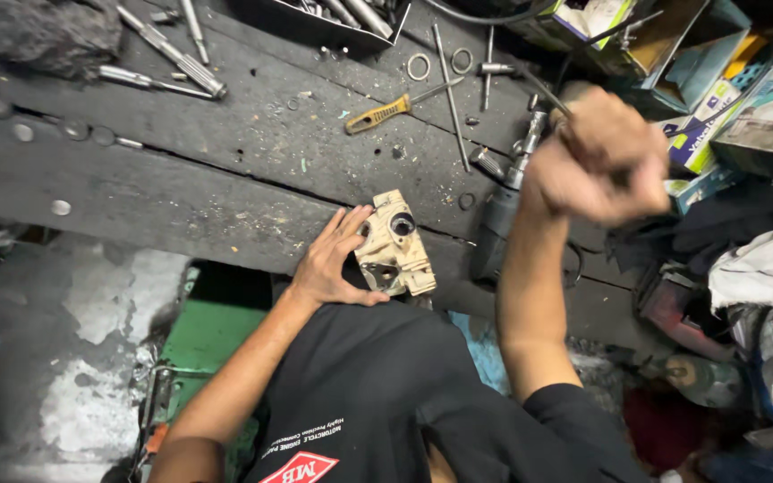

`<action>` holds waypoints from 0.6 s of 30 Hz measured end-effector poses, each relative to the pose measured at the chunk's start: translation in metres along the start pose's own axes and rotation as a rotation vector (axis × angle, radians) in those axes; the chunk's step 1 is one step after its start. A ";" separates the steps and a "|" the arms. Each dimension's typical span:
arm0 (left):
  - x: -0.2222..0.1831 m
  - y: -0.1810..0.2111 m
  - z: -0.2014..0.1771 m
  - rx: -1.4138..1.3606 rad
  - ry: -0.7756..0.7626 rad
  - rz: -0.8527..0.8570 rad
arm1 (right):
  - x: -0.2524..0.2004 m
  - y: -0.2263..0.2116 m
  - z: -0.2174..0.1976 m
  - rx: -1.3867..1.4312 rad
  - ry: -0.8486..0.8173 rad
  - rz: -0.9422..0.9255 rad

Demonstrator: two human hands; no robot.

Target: The person uses a screwdriver to scrape and clean the interior surfaces of a metallic engine cylinder head. They rotate the part to access different areas and continue scraping the inside of the cylinder bore.

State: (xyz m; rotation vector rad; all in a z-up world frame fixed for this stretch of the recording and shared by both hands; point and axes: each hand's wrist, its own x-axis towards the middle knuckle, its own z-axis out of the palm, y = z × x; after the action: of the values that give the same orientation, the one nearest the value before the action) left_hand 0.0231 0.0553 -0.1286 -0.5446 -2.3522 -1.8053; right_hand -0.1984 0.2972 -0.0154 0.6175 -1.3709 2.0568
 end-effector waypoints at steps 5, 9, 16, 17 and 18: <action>0.000 0.005 -0.002 -0.024 0.001 0.010 | -0.012 0.086 -0.008 -0.016 0.025 -0.046; -0.002 0.010 -0.004 -0.011 0.027 0.025 | -0.011 0.105 0.009 -0.085 0.248 0.114; -0.009 0.009 -0.002 -0.008 0.033 0.033 | -0.013 0.054 0.013 -0.653 0.226 0.035; -0.010 0.008 -0.002 0.000 0.029 0.032 | -0.019 0.040 0.008 -0.580 0.231 0.073; -0.013 0.008 -0.001 0.008 0.025 0.031 | -0.025 0.025 0.003 -0.507 0.234 0.111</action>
State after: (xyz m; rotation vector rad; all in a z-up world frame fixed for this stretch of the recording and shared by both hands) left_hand 0.0376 0.0538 -0.1250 -0.5517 -2.3208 -1.7786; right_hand -0.1971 0.2812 -0.0472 0.0824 -1.7193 1.6916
